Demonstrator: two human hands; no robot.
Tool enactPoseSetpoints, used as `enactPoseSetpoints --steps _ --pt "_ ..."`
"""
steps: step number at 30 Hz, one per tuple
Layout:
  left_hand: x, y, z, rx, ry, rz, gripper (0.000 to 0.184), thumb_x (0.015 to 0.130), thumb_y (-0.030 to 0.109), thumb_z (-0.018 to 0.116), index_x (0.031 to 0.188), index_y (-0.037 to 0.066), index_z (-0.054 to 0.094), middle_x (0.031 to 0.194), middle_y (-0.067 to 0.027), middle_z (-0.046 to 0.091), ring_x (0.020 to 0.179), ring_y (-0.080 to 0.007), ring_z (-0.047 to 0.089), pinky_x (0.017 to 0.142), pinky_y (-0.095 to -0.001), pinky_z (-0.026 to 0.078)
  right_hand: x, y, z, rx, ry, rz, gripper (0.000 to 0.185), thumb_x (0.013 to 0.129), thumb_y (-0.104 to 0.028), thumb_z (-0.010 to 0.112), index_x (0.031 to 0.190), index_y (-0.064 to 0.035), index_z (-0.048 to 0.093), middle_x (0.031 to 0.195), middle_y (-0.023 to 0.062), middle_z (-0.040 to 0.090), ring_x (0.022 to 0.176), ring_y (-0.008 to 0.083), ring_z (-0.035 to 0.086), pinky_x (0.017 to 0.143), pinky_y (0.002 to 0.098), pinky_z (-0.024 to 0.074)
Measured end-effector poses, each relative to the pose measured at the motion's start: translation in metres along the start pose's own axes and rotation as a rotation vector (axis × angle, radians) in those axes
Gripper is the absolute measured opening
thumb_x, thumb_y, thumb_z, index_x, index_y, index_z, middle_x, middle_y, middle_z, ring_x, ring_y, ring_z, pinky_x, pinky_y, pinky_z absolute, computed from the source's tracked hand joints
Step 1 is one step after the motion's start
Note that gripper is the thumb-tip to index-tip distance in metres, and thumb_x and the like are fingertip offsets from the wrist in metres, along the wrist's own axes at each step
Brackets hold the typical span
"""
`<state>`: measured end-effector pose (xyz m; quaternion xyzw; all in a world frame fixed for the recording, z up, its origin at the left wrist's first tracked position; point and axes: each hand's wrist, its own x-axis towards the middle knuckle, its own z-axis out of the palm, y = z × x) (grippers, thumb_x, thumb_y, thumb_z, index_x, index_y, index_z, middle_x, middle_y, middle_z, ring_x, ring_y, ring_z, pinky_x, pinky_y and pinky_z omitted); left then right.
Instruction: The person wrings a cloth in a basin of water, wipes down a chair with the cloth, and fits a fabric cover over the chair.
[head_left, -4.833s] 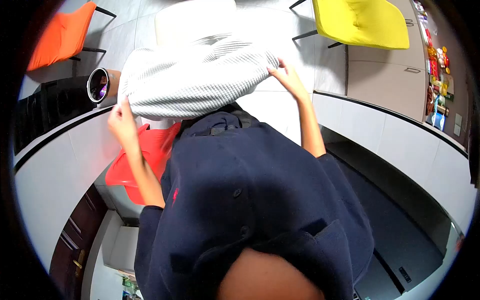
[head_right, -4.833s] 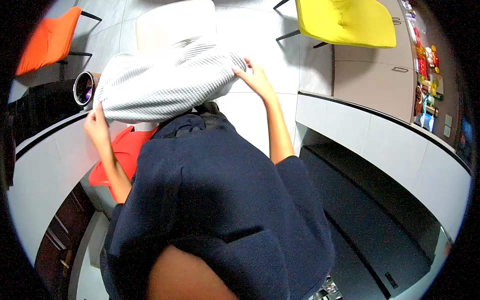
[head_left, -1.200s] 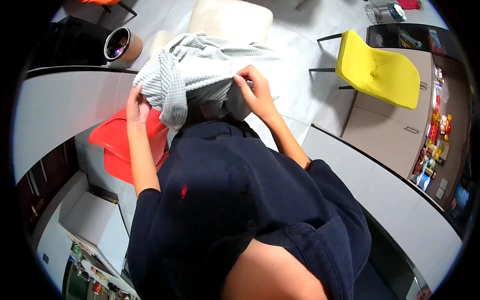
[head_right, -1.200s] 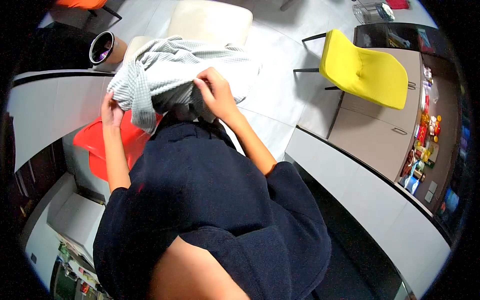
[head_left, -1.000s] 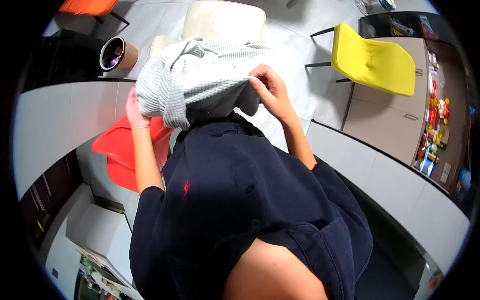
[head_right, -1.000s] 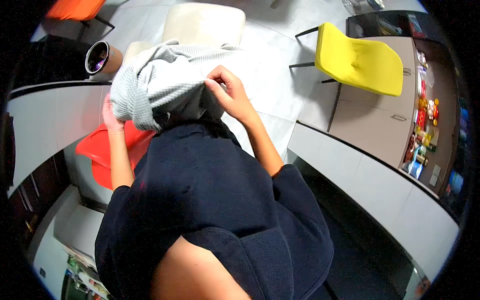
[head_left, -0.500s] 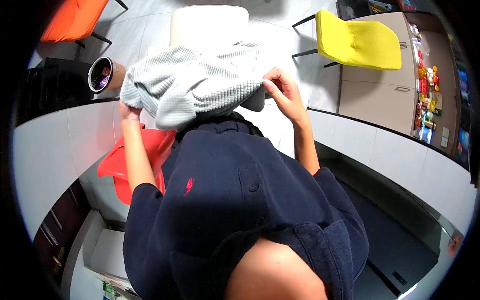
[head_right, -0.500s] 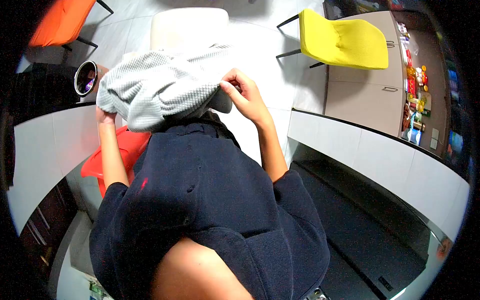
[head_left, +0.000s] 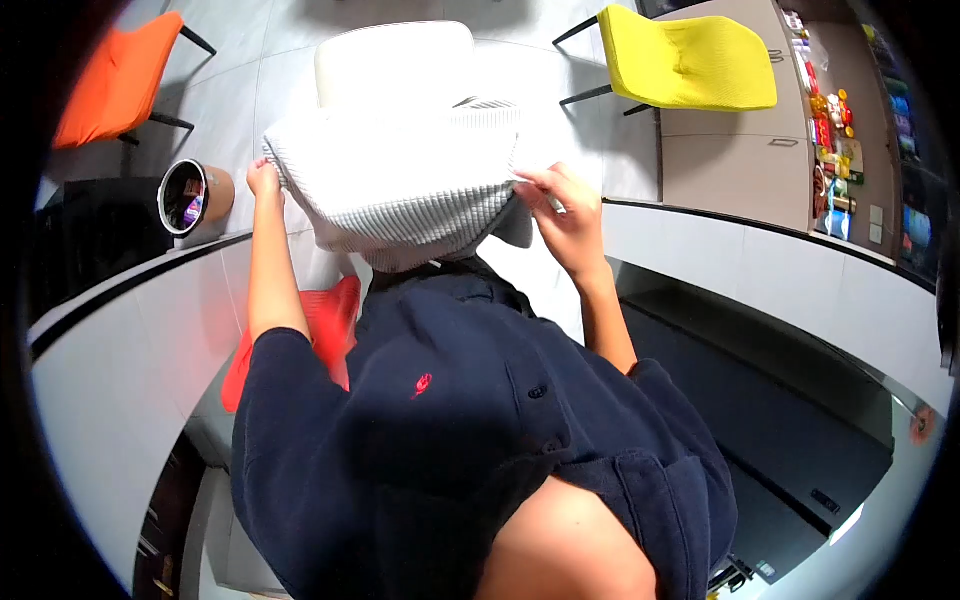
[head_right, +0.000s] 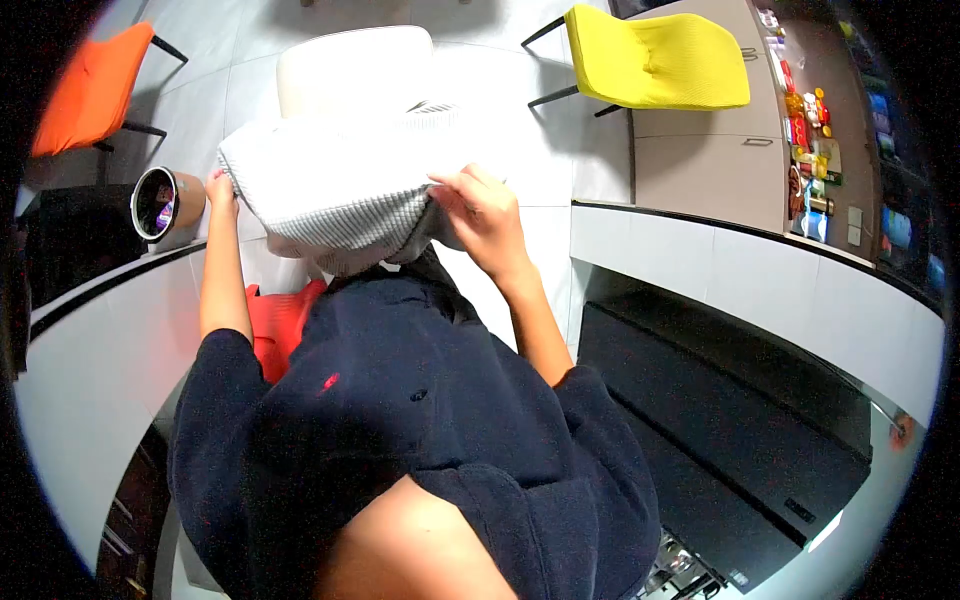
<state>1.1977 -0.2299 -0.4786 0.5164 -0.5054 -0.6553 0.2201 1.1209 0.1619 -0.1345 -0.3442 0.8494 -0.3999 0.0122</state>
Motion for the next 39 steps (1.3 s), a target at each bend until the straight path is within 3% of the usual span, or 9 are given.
enactPoseSetpoints --steps 2,4,9,12,16,21,30,35,39 --pt "0.031 -0.014 0.014 -0.154 0.115 0.088 0.005 0.072 0.001 0.046 0.072 0.002 0.051 0.062 -0.0043 0.051 0.050 -0.0126 0.044 0.045 -0.0269 0.037 0.007 0.011 0.013 -0.011 0.127 -0.020 0.020 0.070 0.003 0.061 0.089 -0.0036 0.060 0.063 0.0086 0.049 0.054 0.0191 0.048 0.049 0.0275 0.0382" --pt "0.025 -0.019 0.015 0.006 0.272 -0.201 0.031 0.071 0.008 0.056 0.094 -0.013 0.048 0.097 -0.0198 0.055 0.083 -0.0285 0.056 0.072 -0.0384 0.048 0.014 0.019 0.021 -0.051 0.234 0.019 0.020 0.070 0.003 0.061 0.089 -0.0036 0.060 0.063 0.0089 0.049 0.054 0.0196 0.049 0.049 0.0275 0.0383" --pt "-0.017 -0.117 -0.012 -0.082 0.004 -0.527 0.028 0.073 0.014 0.057 0.093 -0.005 0.050 0.086 -0.0151 0.055 0.069 -0.0246 0.053 0.055 -0.0376 0.044 0.003 0.055 0.003 -0.273 0.170 0.100 0.019 0.076 -0.009 0.059 0.093 -0.0011 0.058 0.083 0.0118 0.059 0.078 0.0233 0.056 0.069 0.0319 0.0429" --pt "-0.020 -0.117 -0.037 -0.077 0.067 -0.391 0.027 0.076 0.024 0.056 0.091 0.001 0.051 0.077 -0.0106 0.055 0.063 -0.0228 0.052 0.048 -0.0373 0.041 -0.025 0.106 -0.022 0.050 0.416 0.612 0.037 0.080 -0.017 0.059 0.112 -0.0012 0.050 0.098 0.0133 0.058 0.090 0.0187 0.055 0.078 0.0307 0.0436" --pt "-0.109 0.063 -0.005 0.316 -0.101 -0.136 0.040 0.083 0.039 0.043 0.086 0.000 0.052 0.076 -0.0149 0.057 0.065 -0.0289 0.053 0.058 -0.0415 0.040 -0.030 0.163 -0.011 0.278 0.282 0.568 0.061 0.074 -0.020 0.065 0.125 -0.0031 0.034 0.102 0.0127 0.050 0.084 0.0163 0.052 0.072 0.0274 0.0447" --pt "-0.129 0.138 0.016 1.120 -0.291 0.544 0.042 0.086 0.035 0.036 0.084 -0.003 0.055 0.087 -0.0260 0.056 0.083 -0.0430 0.052 0.070 -0.0481 0.039 0.033 0.165 -0.016 -0.060 -0.029 0.326 0.026 0.075 -0.007 0.052 0.101 -0.0068 0.055 0.069 0.0120 0.052 0.066 0.0212 0.052 0.063 0.0307 0.0431" --pt "-0.016 0.107 0.080 1.448 -0.010 0.279 0.036 0.086 0.027 0.036 0.094 0.000 0.059 0.097 -0.0229 0.058 0.094 -0.0378 0.055 0.081 -0.0443 0.042 0.106 0.279 0.014 -0.357 -0.156 0.013 0.021 0.072 -0.001 0.047 0.089 -0.0057 0.058 0.078 0.0175 0.055 0.076 0.0337 0.054 0.069 0.0404 0.0441" --pt "0.073 0.046 0.052 1.466 -0.195 0.342 0.035 0.083 0.032 0.046 0.097 0.002 0.057 0.099 -0.0226 0.057 0.093 -0.0365 0.055 0.081 -0.0396 0.042 0.128 0.362 0.049 -0.498 -0.163 0.207 0.016 0.073 -0.009 0.053 0.087 -0.0071 0.061 0.081 0.0189 0.057 0.077 0.0314 0.056 0.070 0.0377 0.0446" --pt "-0.035 0.117 0.050 1.129 -0.210 0.485 0.031 0.079 0.028 0.055 0.087 -0.003 0.052 0.081 -0.0184 0.058 0.073 -0.0268 0.056 0.067 -0.0338 0.044 0.123 0.369 0.049 -0.007 -0.231 0.455 0.030 0.076 -0.026 0.057 0.097 -0.0047 0.058 0.071 0.0184 0.058 0.071 0.0314 0.057 0.068 0.0380 0.0453"
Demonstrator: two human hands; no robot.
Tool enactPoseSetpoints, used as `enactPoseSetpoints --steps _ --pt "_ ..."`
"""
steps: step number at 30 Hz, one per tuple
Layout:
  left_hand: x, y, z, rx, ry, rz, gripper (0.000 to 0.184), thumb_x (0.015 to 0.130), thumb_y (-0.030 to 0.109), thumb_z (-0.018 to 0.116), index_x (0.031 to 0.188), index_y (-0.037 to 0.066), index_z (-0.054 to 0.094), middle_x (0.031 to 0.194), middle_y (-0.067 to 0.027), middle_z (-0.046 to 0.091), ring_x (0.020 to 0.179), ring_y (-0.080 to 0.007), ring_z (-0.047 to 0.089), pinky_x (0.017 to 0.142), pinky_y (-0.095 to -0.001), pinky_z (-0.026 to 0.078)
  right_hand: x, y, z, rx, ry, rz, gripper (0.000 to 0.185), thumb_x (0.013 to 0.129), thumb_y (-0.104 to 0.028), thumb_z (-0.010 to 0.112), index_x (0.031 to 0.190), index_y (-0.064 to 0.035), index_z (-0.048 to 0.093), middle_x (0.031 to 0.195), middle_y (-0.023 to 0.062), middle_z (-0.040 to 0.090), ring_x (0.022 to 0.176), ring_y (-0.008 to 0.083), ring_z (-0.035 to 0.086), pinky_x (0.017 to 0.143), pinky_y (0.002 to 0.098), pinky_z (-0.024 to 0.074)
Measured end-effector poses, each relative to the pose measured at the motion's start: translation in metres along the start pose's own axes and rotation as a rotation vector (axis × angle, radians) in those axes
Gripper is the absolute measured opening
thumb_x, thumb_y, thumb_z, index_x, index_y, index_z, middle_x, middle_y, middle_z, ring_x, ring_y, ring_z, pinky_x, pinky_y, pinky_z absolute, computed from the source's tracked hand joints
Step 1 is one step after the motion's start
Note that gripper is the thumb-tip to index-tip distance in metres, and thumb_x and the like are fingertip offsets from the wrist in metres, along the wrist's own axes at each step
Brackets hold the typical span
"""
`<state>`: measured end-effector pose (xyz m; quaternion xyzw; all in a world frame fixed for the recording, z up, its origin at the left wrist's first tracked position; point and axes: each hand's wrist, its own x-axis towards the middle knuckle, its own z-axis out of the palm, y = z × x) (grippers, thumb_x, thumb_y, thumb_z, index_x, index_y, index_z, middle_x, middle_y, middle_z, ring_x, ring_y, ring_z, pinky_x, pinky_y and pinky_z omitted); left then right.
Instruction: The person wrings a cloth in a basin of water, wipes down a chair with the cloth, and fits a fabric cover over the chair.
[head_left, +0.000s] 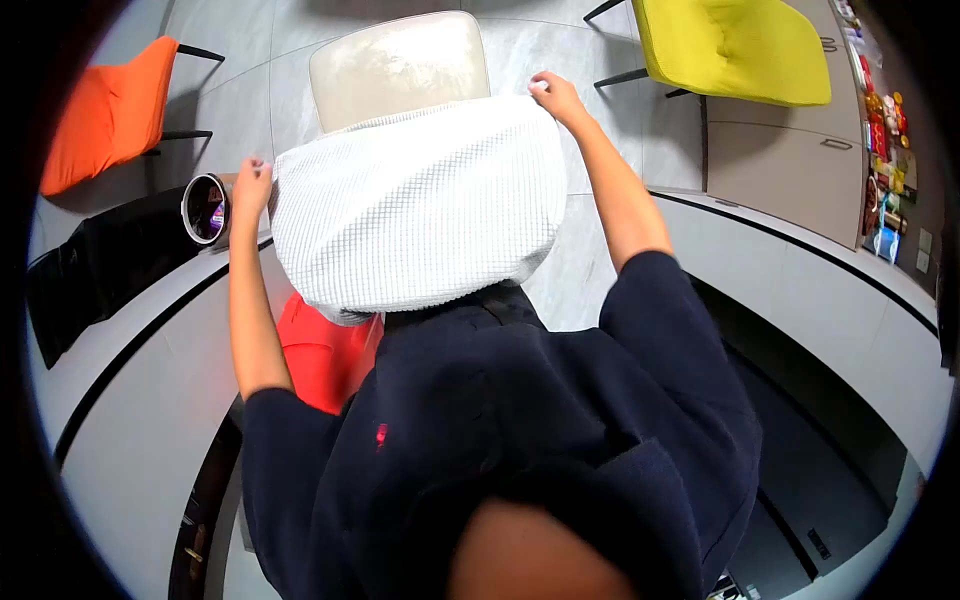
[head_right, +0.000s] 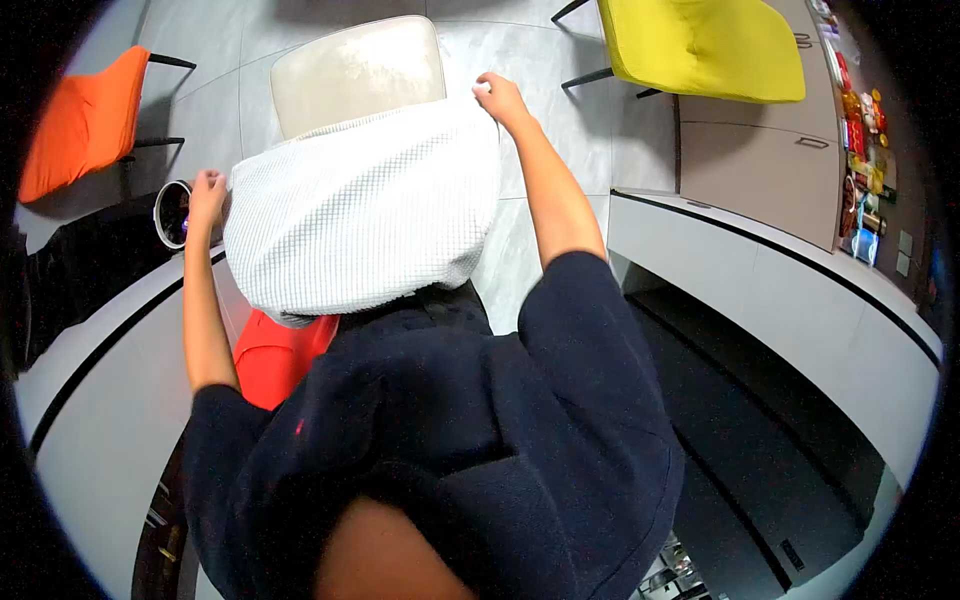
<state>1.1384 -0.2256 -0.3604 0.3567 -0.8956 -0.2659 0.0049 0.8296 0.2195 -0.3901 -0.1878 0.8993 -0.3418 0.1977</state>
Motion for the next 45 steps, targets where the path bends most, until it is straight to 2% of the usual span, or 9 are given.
enactPoseSetpoints --steps 3,7,11,22,28,31,33,37,45 --pt "-0.088 0.068 -0.059 0.166 -0.174 0.001 0.043 0.078 0.037 0.055 0.097 -0.001 0.050 0.090 -0.0208 0.054 0.085 -0.0350 0.053 0.073 -0.0398 0.042 -0.064 -0.036 -0.029 -0.104 0.394 -0.168 0.041 0.077 -0.031 0.057 0.105 -0.0013 0.052 0.065 0.0165 0.056 0.063 0.0294 0.057 0.062 0.0382 0.0450" --pt "-0.154 0.121 -0.065 0.314 -0.086 0.027 0.037 0.082 0.037 0.049 0.096 0.002 0.050 0.093 -0.0226 0.054 0.088 -0.0376 0.053 0.072 -0.0437 0.043 -0.170 -0.111 -0.062 0.000 0.000 0.114 0.041 0.080 -0.027 0.053 0.112 -0.0035 0.044 0.065 0.0157 0.057 0.061 0.0302 0.056 0.056 0.0407 0.0431" --pt "-0.122 0.115 -0.063 0.578 -0.142 0.196 0.018 0.083 0.021 0.045 0.089 0.005 0.050 0.071 -0.0216 0.058 0.070 -0.0397 0.057 0.060 -0.0480 0.043 -0.178 -0.136 -0.052 -0.288 0.081 -0.067 0.029 0.080 -0.014 0.047 0.109 -0.0089 0.045 0.066 0.0181 0.057 0.064 0.0343 0.056 0.056 0.0445 0.0421" --pt "0.011 0.055 0.033 0.671 -0.272 0.215 0.022 0.082 0.023 0.046 0.092 0.005 0.054 0.086 -0.0196 0.059 0.085 -0.0369 0.055 0.069 -0.0466 0.042 -0.036 -0.059 -0.016 -0.336 -0.005 -0.073 0.026 0.074 -0.012 0.047 0.100 -0.0116 0.051 0.076 0.0179 0.060 0.074 0.0347 0.057 0.066 0.0448 0.0432" --pt "-0.012 0.026 -0.006 -0.222 -0.255 0.084 0.029 0.080 0.027 0.055 0.088 0.000 0.054 0.078 -0.0107 0.059 0.071 -0.0170 0.055 0.065 -0.0293 0.043 -0.069 -0.012 -0.024 0.419 0.035 0.118 0.036 0.077 -0.030 0.057 0.100 -0.0032 0.050 0.070 0.0053 0.055 0.060 0.0120 0.052 0.051 0.0249 0.0422" --pt "-0.050 -0.039 -0.011 -0.452 -0.012 -0.197 0.031 0.083 0.031 0.052 0.090 0.000 0.055 0.077 -0.0053 0.058 0.068 -0.0148 0.054 0.062 -0.0279 0.043 -0.122 0.000 -0.020 0.559 0.059 0.422 0.047 0.081 -0.034 0.055 0.114 -0.0046 0.040 0.084 0.0087 0.056 0.067 0.0145 0.054 0.054 0.0277 0.0453" --pt "-0.076 -0.051 -0.011 -0.615 -0.420 -0.661 0.040 0.085 0.039 0.046 0.104 0.005 0.055 0.092 -0.0065 0.058 0.080 -0.0169 0.055 0.067 -0.0276 0.044 -0.142 -0.016 -0.012 0.845 0.017 0.524 0.047 0.082 -0.032 0.054 0.116 -0.0037 0.038 0.088 0.0098 0.057 0.070 0.0141 0.055 0.058 0.0285 0.0465" --pt "-0.125 -0.023 0.047 -1.445 -0.321 -0.581 0.061 0.079 0.047 0.049 0.121 0.002 0.045 0.118 -0.0116 0.051 0.104 -0.0236 0.051 0.084 -0.0376 0.042 -0.140 0.003 0.037 1.184 0.094 0.385 0.041 0.086 -0.031 0.045 0.115 -0.0025 0.041 0.101 0.0105 0.056 0.090 0.0178 0.056 0.074 0.0306 0.0474" --pt "-0.176 -0.023 0.124 -1.598 -0.219 -0.840 0.060 0.079 0.046 0.050 0.120 0.002 0.046 0.118 -0.0115 0.051 0.103 -0.0237 0.051 0.084 -0.0373 0.043 -0.179 -0.029 0.124 1.545 0.264 0.405 0.036 0.089 -0.030 0.034 0.109 -0.0034 0.047 0.099 0.0117 0.058 0.088 0.0224 0.057 0.074 0.0337 0.0478"
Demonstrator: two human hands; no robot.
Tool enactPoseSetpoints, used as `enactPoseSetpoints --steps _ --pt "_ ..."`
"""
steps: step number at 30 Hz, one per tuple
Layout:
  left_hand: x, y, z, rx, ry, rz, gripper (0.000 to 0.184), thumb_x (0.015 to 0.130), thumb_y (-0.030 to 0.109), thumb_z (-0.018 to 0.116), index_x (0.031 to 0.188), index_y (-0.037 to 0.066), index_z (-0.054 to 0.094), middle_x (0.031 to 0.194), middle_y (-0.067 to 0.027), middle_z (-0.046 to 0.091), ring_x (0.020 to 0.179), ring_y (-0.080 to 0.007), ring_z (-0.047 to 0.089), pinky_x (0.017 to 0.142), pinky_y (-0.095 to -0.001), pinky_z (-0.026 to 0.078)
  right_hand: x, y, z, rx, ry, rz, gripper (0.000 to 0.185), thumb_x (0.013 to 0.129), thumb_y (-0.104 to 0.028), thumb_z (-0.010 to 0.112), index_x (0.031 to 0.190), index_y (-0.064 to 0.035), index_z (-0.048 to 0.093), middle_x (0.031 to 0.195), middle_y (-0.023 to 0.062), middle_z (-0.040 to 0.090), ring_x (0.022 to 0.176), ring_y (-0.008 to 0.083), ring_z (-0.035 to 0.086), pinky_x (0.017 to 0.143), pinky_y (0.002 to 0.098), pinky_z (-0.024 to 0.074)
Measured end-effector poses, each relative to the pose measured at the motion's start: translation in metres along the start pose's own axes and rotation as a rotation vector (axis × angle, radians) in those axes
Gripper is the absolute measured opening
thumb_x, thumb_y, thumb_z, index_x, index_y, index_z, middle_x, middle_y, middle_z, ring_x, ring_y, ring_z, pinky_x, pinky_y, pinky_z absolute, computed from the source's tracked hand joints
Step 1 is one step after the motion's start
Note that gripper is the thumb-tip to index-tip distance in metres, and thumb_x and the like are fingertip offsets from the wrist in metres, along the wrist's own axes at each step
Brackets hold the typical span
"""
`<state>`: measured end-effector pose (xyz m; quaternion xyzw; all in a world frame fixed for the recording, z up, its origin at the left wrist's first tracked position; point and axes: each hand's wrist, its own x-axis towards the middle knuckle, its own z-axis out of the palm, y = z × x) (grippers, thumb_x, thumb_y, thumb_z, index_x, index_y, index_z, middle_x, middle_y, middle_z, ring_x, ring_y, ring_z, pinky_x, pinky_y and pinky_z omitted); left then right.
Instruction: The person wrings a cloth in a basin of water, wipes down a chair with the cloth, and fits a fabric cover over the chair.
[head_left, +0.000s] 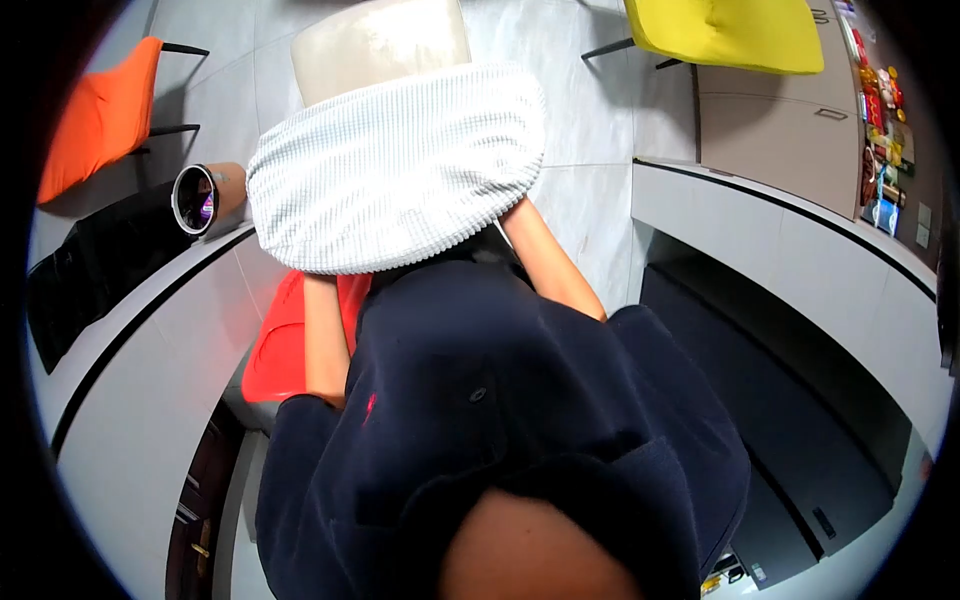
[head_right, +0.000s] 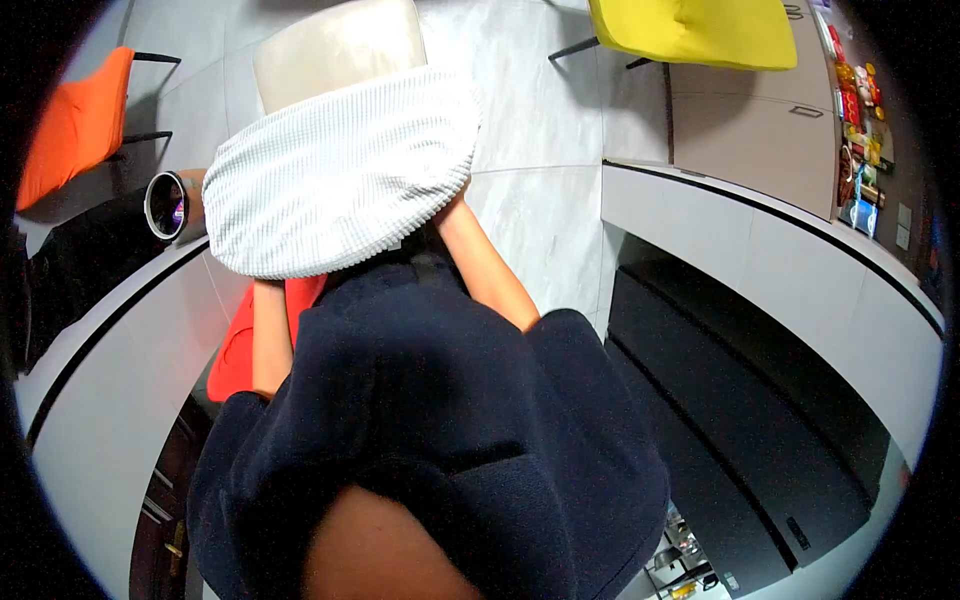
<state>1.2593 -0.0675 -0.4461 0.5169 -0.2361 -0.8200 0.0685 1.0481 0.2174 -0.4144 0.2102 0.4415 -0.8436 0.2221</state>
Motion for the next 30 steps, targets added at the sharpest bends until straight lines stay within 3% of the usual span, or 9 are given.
enactPoseSetpoints --steps 13,22,30 --pt "0.013 -0.007 -0.046 0.005 0.137 -0.060 0.059 0.078 0.044 0.052 0.120 0.002 0.046 0.116 -0.0113 0.052 0.103 -0.0238 0.052 0.084 -0.0368 0.043 0.002 0.016 -0.033 0.025 0.097 0.078 0.031 0.087 -0.024 0.038 0.108 -0.0028 0.047 0.096 0.0121 0.058 0.084 0.0235 0.058 0.069 0.0350 0.0490" --pt "0.020 -0.009 -0.044 -0.009 0.060 -0.049 0.058 0.078 0.042 0.054 0.119 0.002 0.046 0.115 -0.0111 0.052 0.102 -0.0238 0.052 0.084 -0.0365 0.043 0.003 0.017 -0.043 0.055 0.084 0.043 0.028 0.086 -0.020 0.041 0.107 -0.0024 0.048 0.095 0.0124 0.058 0.081 0.0243 0.058 0.065 0.0359 0.0498" --pt "0.041 -0.072 -0.046 -0.055 -0.027 0.019 0.058 0.077 0.041 0.055 0.119 0.002 0.046 0.115 -0.0110 0.053 0.102 -0.0239 0.052 0.084 -0.0362 0.043 0.028 0.069 -0.060 0.149 -0.002 0.004 0.025 0.086 -0.016 0.043 0.106 -0.0020 0.048 0.093 0.0127 0.058 0.079 0.0250 0.059 0.062 0.0367 0.0505"
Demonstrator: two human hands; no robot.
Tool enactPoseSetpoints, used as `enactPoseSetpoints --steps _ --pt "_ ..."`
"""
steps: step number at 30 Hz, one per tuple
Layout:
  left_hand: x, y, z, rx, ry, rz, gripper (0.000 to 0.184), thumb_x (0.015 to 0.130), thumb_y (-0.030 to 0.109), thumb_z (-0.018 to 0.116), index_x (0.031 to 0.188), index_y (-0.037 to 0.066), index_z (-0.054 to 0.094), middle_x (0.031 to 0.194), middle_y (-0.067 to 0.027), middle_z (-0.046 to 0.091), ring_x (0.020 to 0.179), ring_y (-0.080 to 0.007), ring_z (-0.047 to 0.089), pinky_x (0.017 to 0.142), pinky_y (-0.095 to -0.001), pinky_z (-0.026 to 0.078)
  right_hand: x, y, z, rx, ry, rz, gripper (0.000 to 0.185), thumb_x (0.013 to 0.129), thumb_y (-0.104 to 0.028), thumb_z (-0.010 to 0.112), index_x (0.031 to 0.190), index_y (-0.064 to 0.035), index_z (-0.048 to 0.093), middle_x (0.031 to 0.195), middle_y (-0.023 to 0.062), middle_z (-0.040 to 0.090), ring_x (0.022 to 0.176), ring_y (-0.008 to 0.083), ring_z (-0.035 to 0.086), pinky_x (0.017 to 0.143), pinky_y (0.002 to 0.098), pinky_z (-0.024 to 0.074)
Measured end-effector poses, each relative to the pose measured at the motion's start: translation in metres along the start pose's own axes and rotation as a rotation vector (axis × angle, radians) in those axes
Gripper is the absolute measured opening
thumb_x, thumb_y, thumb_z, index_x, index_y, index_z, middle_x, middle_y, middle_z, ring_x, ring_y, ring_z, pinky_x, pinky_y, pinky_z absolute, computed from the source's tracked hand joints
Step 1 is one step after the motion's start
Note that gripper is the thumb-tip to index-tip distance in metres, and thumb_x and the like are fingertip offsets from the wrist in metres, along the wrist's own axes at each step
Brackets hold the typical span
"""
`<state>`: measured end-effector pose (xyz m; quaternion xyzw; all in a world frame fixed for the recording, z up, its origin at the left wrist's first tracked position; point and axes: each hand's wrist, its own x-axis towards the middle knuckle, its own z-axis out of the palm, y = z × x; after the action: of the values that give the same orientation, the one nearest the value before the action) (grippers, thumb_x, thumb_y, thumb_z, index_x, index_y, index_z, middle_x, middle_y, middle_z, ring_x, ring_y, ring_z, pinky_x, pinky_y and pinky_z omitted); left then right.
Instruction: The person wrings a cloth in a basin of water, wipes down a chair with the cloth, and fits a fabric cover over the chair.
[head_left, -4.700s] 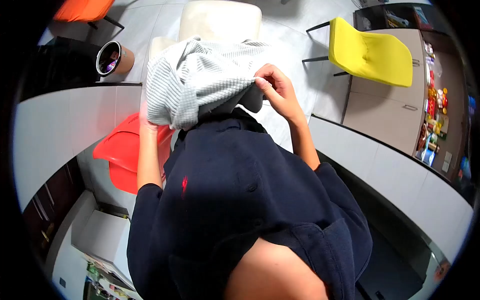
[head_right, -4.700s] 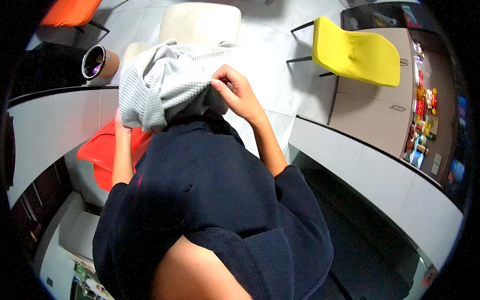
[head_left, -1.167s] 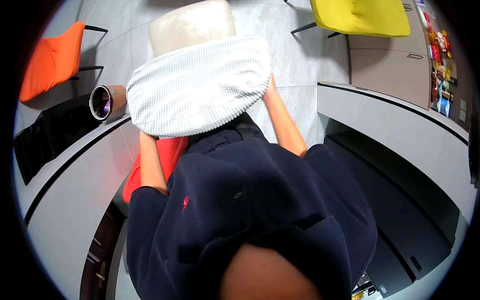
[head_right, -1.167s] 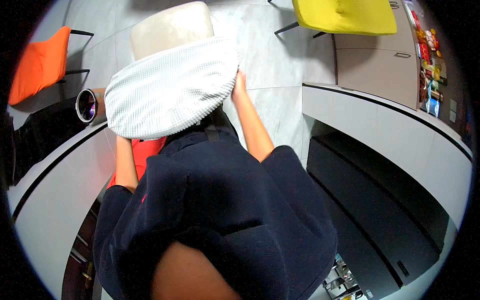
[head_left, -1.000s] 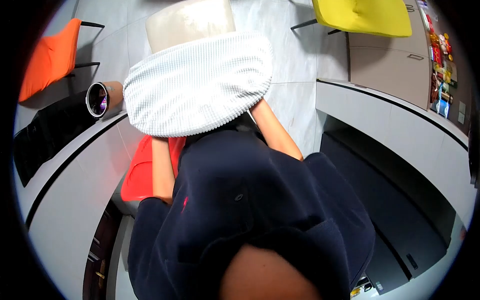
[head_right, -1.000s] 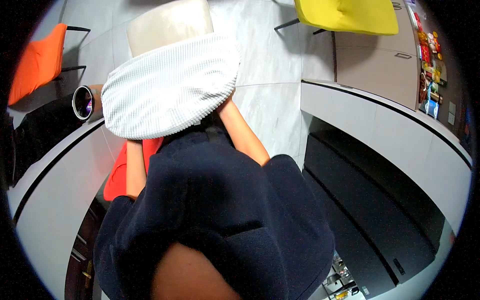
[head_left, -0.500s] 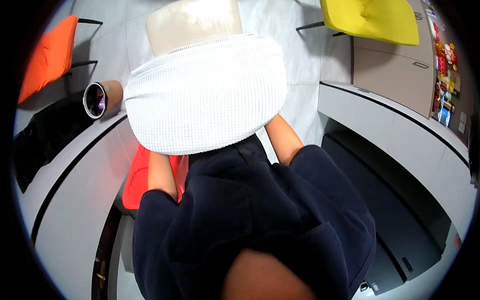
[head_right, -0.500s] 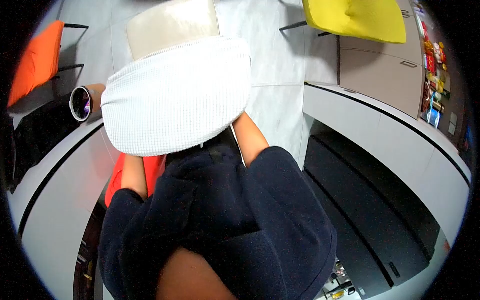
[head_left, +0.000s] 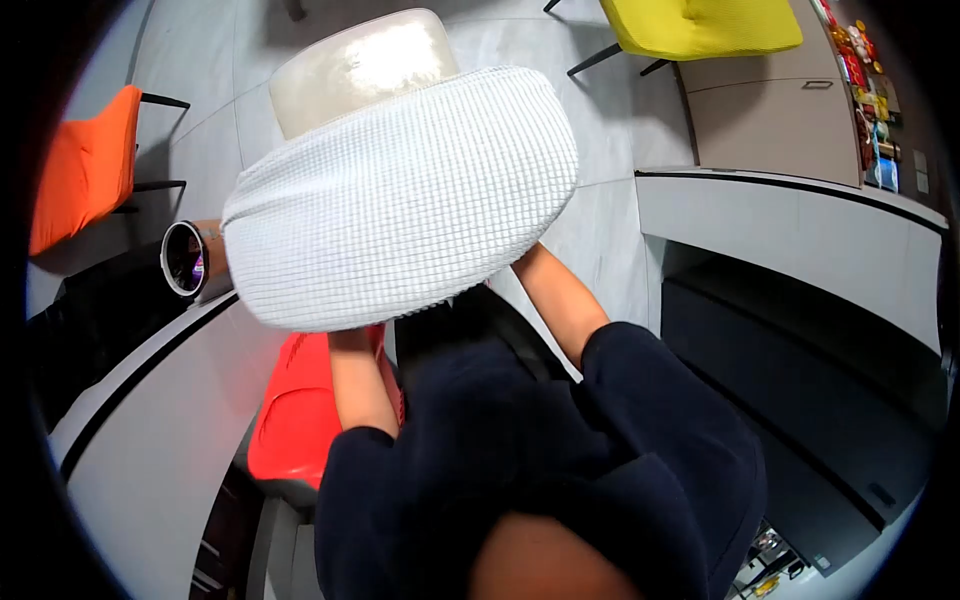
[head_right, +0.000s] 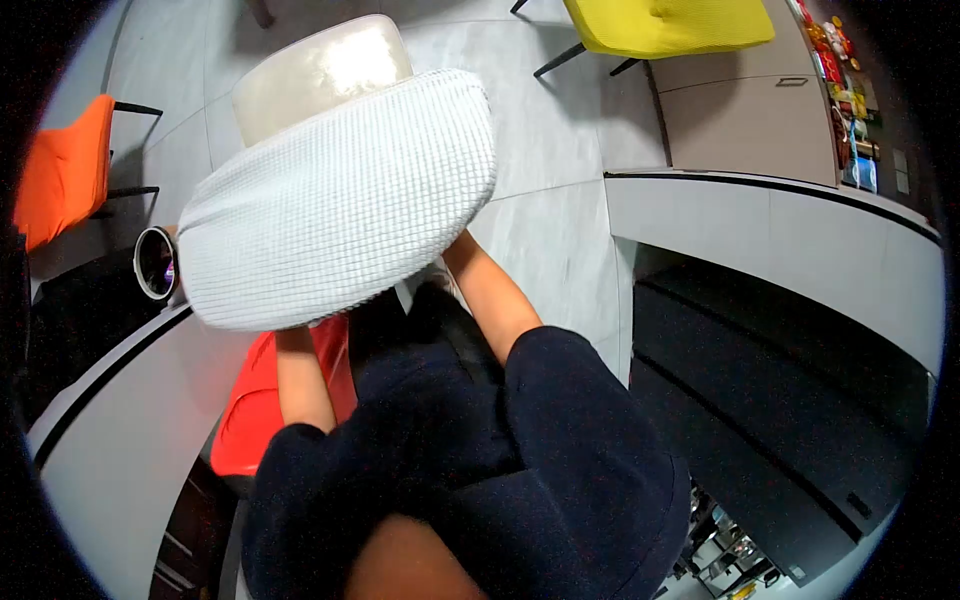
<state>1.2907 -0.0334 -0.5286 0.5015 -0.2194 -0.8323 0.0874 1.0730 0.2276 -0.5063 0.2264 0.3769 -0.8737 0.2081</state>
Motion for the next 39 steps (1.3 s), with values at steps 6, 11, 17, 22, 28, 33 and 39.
enactPoseSetpoints --steps 6,11,17,22,28,33,39 --pt "0.029 -0.001 -0.003 -0.025 -0.074 0.164 0.057 0.077 0.040 0.056 0.119 0.002 0.046 0.114 -0.0108 0.053 0.101 -0.0239 0.052 0.084 -0.0360 0.043 0.035 0.010 -0.037 0.080 -0.093 0.000 0.024 0.085 -0.014 0.045 0.106 -0.0018 0.048 0.092 0.0129 0.058 0.077 0.0255 0.059 0.060 0.0373 0.0510" --pt "0.108 0.002 -0.003 -0.026 -0.082 0.349 0.057 0.077 0.039 0.057 0.118 0.002 0.047 0.113 -0.0108 0.054 0.101 -0.0240 0.053 0.084 -0.0358 0.043 0.097 0.049 -0.063 0.100 -0.092 -0.008 0.023 0.084 -0.011 0.047 0.105 -0.0016 0.048 0.092 0.0130 0.058 0.075 0.0260 0.060 0.058 0.0378 0.0515" --pt "0.269 -0.049 0.026 0.532 0.445 0.612 0.053 0.078 0.037 0.054 0.114 -0.002 0.049 0.111 -0.0142 0.055 0.099 -0.0261 0.054 0.083 -0.0359 0.044 0.189 0.101 -0.127 -0.364 0.220 -0.033 0.034 0.086 -0.024 0.050 0.109 0.0005 0.045 0.099 0.0148 0.054 0.091 0.0308 0.054 0.073 0.0462 0.0470" --pt "0.344 -0.055 -0.002 0.630 0.415 0.725 0.055 0.084 0.039 0.046 0.113 -0.007 0.045 0.113 -0.0196 0.051 0.101 -0.0280 0.052 0.083 -0.0364 0.044 0.317 0.173 -0.167 -0.463 0.234 -0.354 0.039 0.086 -0.032 0.050 0.105 0.0030 0.049 0.096 0.0182 0.056 0.086 0.0311 0.055 0.069 0.0457 0.0448" --pt "0.309 -0.088 -0.041 -0.027 -0.513 0.554 0.065 0.086 0.046 0.043 0.132 0.004 0.025 0.134 -0.0076 0.031 0.122 -0.0255 0.029 0.097 -0.0386 0.030 0.265 0.135 -0.148 -0.220 -0.097 -0.112 0.052 0.086 -0.033 0.051 0.117 0.0067 0.039 0.114 0.0191 0.048 0.102 0.0304 0.047 0.086 0.0432 0.0387" --pt "0.294 -0.070 -0.037 -0.292 -0.562 0.271 0.053 0.087 0.042 0.044 0.126 0.009 0.036 0.126 -0.0082 0.042 0.114 -0.0235 0.040 0.090 -0.0384 0.038 0.230 0.093 -0.163 0.028 -0.586 -0.001 0.056 0.084 -0.027 0.050 0.127 0.0030 0.030 0.127 0.0147 0.038 0.113 0.0296 0.040 0.094 0.0420 0.0315" --pt "0.380 -0.014 -0.051 -0.082 -0.397 0.486 0.038 0.084 0.030 0.054 0.112 0.006 0.048 0.107 -0.0075 0.056 0.099 -0.0216 0.053 0.084 -0.0377 0.046 0.250 0.055 -0.127 0.420 -0.708 -0.041 0.036 0.085 -0.018 0.044 0.115 0.0016 0.044 0.113 0.0129 0.053 0.102 0.0250 0.050 0.089 0.0377 0.0385"
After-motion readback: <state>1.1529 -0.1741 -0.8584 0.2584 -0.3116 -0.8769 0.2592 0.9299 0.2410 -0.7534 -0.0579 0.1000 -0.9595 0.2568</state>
